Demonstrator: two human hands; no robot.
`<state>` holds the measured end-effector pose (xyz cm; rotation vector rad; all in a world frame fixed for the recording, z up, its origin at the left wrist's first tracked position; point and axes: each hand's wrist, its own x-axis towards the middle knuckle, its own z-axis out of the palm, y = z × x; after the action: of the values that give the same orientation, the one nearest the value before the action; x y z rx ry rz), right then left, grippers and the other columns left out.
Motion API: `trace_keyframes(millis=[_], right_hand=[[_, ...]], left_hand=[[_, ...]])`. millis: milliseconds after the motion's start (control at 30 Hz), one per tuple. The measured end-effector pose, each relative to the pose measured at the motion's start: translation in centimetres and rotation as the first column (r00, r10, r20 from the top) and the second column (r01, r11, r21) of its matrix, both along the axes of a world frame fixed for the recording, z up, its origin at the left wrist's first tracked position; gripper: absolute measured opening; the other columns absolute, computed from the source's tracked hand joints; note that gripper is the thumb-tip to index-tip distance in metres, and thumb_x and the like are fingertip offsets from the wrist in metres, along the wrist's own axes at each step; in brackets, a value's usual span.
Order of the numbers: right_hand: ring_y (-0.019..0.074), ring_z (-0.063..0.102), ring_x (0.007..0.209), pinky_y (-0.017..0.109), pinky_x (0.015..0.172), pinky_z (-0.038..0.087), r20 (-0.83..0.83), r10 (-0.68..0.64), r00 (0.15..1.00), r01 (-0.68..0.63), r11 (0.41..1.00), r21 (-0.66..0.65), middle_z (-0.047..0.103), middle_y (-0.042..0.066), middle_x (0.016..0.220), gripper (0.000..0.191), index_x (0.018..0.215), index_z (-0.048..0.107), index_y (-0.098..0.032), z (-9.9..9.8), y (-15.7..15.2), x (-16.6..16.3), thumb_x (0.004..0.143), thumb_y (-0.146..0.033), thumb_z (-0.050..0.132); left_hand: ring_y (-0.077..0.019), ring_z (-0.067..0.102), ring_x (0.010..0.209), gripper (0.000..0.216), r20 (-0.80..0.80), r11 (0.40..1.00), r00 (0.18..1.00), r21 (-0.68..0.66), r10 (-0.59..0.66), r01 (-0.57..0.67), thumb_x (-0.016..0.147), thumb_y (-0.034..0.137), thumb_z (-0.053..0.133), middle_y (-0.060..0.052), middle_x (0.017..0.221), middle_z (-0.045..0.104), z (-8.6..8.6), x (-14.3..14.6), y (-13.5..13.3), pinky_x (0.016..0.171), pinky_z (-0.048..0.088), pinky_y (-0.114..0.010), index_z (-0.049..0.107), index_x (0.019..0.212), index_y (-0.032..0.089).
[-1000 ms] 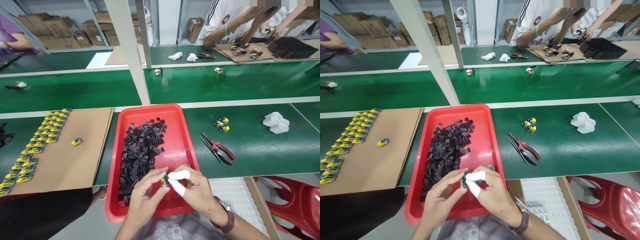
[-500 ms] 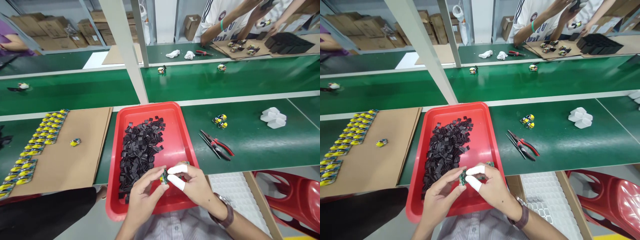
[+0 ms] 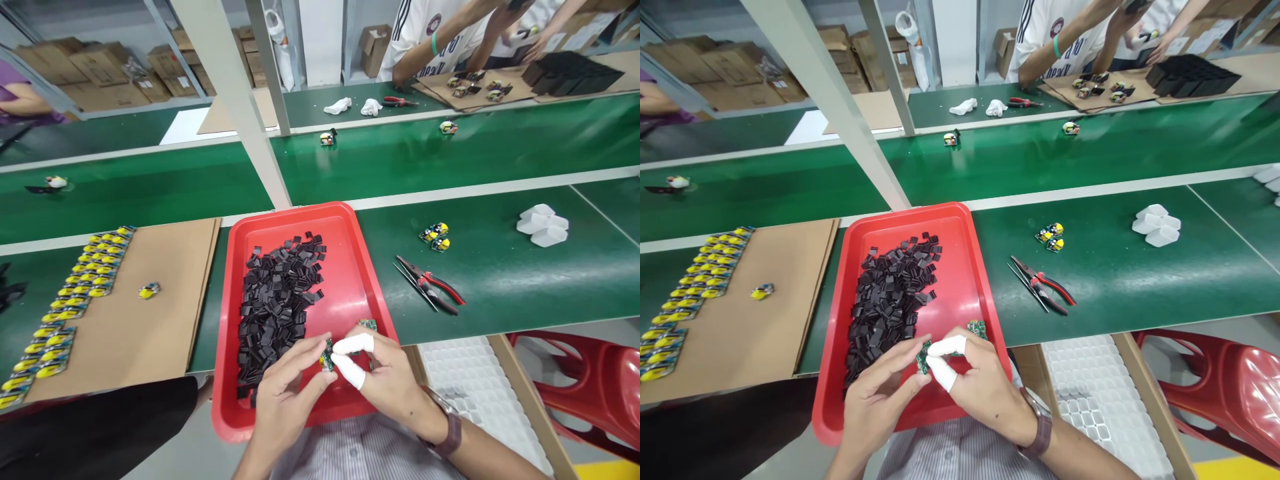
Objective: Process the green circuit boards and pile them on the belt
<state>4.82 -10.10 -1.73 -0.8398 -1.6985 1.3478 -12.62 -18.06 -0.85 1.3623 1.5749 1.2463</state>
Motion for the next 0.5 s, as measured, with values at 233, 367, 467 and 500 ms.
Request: trace_keyframes(millis=[233,367,467,500], right_hand=[[0.0173,0.072,0.083,0.033,0.078,0.063,-0.132,0.160,0.978,-0.184,0.964,-0.193,0.075,0.003,0.094,0.019,0.111,0.078,-0.028,-0.4,1.2,0.6,0.093,-0.027,0.072],[0.0199,0.077,0.092,0.036,0.083,0.067,-0.326,0.108,0.939,-0.243,0.879,-0.410,0.077,0.006,0.105,0.038,0.123,0.073,-0.026,-1.1,1.3,0.9,0.087,-0.035,0.080],[0.0202,0.076,0.093,0.035,0.084,0.065,-0.282,0.118,0.952,-0.220,0.904,-0.366,0.075,0.007,0.109,0.026,0.113,0.077,-0.025,-1.0,0.9,1.0,0.087,-0.029,0.080],[0.0202,0.075,0.094,0.036,0.085,0.064,-0.239,0.134,0.962,-0.206,0.928,-0.310,0.074,0.007,0.110,0.026,0.114,0.077,-0.026,-0.8,0.7,1.0,0.088,-0.026,0.078]], left_hand=[[-0.0230,0.074,0.110,0.045,-0.099,0.999,0.995,0.046,-0.006,0.010,0.088,0.017,0.077,-0.005,0.126,0.074,0.4,0.5,0.5,0.094,0.064,-0.037,0.071,0.130,0.035],[-0.0230,0.072,0.110,0.047,-0.278,0.992,0.959,0.124,0.050,-0.016,0.090,0.013,0.073,-0.006,0.125,0.072,0.6,1.2,0.5,0.096,0.061,-0.037,0.068,0.134,0.030],[-0.0219,0.072,0.104,0.049,-0.321,0.986,0.942,0.157,0.101,-0.052,0.090,0.008,0.069,-0.006,0.118,0.073,0.3,1.8,0.4,0.094,0.061,-0.037,0.064,0.135,0.027],[-0.0225,0.071,0.105,0.050,-0.329,0.983,0.937,0.176,0.116,-0.060,0.090,0.007,0.069,-0.006,0.118,0.073,0.2,1.9,0.3,0.094,0.060,-0.038,0.063,0.135,0.027]])
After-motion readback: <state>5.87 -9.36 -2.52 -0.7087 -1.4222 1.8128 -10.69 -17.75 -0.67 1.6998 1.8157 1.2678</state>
